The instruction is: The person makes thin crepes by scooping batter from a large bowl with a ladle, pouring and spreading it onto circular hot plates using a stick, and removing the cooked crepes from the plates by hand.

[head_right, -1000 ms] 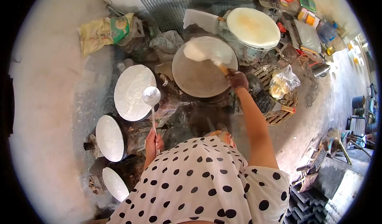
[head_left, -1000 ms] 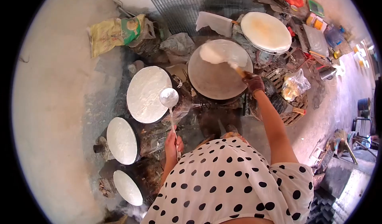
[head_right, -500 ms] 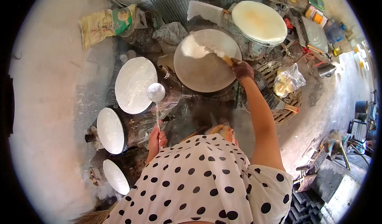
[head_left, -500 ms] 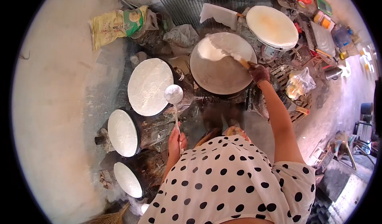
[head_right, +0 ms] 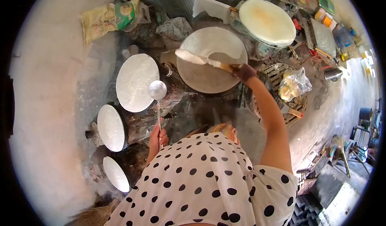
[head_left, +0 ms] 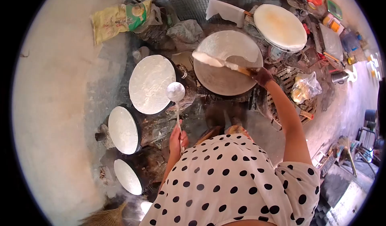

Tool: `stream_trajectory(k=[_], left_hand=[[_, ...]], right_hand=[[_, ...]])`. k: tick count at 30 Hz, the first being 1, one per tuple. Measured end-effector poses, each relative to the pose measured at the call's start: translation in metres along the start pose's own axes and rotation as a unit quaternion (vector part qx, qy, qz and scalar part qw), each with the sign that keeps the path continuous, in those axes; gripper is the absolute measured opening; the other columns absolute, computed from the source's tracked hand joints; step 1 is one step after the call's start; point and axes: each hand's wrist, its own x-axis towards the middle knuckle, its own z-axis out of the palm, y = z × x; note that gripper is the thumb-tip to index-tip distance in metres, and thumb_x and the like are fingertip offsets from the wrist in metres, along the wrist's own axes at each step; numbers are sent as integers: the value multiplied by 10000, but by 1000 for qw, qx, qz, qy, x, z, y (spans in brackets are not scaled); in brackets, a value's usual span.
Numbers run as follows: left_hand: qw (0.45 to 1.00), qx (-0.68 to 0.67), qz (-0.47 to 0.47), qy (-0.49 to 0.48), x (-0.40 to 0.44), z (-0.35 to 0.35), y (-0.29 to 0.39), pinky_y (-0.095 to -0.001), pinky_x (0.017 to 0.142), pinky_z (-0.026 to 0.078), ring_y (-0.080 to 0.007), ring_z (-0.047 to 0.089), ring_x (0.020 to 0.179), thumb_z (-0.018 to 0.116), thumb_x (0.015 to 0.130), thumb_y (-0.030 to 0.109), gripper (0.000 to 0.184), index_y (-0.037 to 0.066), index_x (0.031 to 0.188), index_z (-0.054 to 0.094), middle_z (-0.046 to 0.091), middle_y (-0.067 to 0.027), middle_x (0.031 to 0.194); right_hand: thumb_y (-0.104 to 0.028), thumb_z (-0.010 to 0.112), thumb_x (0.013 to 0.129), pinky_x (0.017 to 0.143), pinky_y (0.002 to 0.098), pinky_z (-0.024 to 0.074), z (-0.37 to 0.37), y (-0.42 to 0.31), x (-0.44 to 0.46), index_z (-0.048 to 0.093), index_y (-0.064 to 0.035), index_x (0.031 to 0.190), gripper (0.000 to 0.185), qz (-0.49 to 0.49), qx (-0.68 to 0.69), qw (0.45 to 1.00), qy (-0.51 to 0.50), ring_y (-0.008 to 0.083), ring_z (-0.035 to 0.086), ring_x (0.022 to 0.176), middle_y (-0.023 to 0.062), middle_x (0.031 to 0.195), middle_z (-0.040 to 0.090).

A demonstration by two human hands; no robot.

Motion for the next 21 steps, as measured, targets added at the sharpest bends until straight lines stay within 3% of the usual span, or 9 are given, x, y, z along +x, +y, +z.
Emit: stream_trajectory(k=[4, 6, 7, 10, 12, 14, 18, 20, 21], left_hand=[[999, 38, 8, 34, -7, 9, 1, -240, 362, 321, -65, 336, 391, 336, 1037, 290, 393, 149, 1404, 364, 391, 33, 638], [998, 46, -4, 48, -8, 9, -5, -239, 362, 321, -64, 332, 391, 337, 1037, 291, 394, 148, 1404, 361, 388, 32, 639], [999, 33, -6, 41, -4, 4, -10, -237, 362, 321, -64, 333, 391, 339, 1036, 288, 398, 149, 1409, 355, 390, 31, 641], [999, -8, -3, 39, -9, 0, -17, -238, 360, 320, -64, 336, 391, 343, 1035, 281, 401, 148, 1414, 349, 391, 30, 642], [998, -43, 5, 41, -15, 4, -24, -239, 357, 318, -64, 339, 390, 346, 1034, 276, 401, 147, 1414, 349, 392, 29, 640], [996, -40, 7, 79, -26, 8, -28, -244, 351, 311, -66, 345, 388, 357, 1032, 271, 388, 149, 1400, 367, 391, 31, 637], [994, -61, 3, 91, -34, 5, -49, -251, 347, 305, -74, 350, 385, 359, 1031, 280, 389, 160, 1401, 370, 389, 31, 634], [993, -62, -6, 100, -45, 8, -51, -256, 350, 307, -77, 344, 385, 350, 1034, 284, 390, 158, 1403, 367, 387, 32, 635], [991, -71, 0, 114, -52, 12, -52, -253, 355, 303, -76, 339, 388, 348, 1035, 282, 384, 158, 1397, 375, 387, 31, 633]], right_hand=[[-441, 605, 836, 797, 381, 508, -28, 13, 5, 648, -145, 1160, 441, 86, 178, 980, -35, 295, 649, 920, 138, 963, 686], [-453, 577, 855, 781, 394, 516, -13, 17, 21, 669, -153, 1098, 397, 51, -13, 994, 92, 291, 654, 899, 131, 960, 683], [-454, 574, 857, 789, 394, 515, -15, 5, 25, 665, -171, 1114, 393, 79, -125, 988, 46, 285, 654, 897, 129, 983, 681], [-432, 593, 845, 812, 386, 510, 9, 39, 33, 672, -208, 1108, 355, -6, -202, 979, 32, 264, 650, 880, 129, 996, 681], [-443, 609, 832, 836, 394, 502, -29, 15, -1, 685, -160, 1073, 379, 5, 44, 997, -64, 300, 645, 935, 140, 1019, 678], [-453, 613, 819, 844, 403, 497, -36, 26, 6, 694, -117, 1039, 410, -22, 121, 988, -92, 328, 637, 964, 156, 1047, 671], [-501, 554, 836, 837, 432, 492, -17, 38, 40, 691, -98, 1036, 470, 89, 0, 992, 91, 344, 632, 968, 166, 1010, 679], [-446, 508, 890, 827, 422, 501, -12, 48, 40, 672, -129, 1099, 413, -160, -137, 977, 42, 326, 640, 957, 132, 1043, 679], [-418, 485, 917, 822, 417, 506, -14, 54, 44, 662, -144, 1131, 390, -286, -204, 936, 18, 316, 644, 952, 115, 1060, 679]])
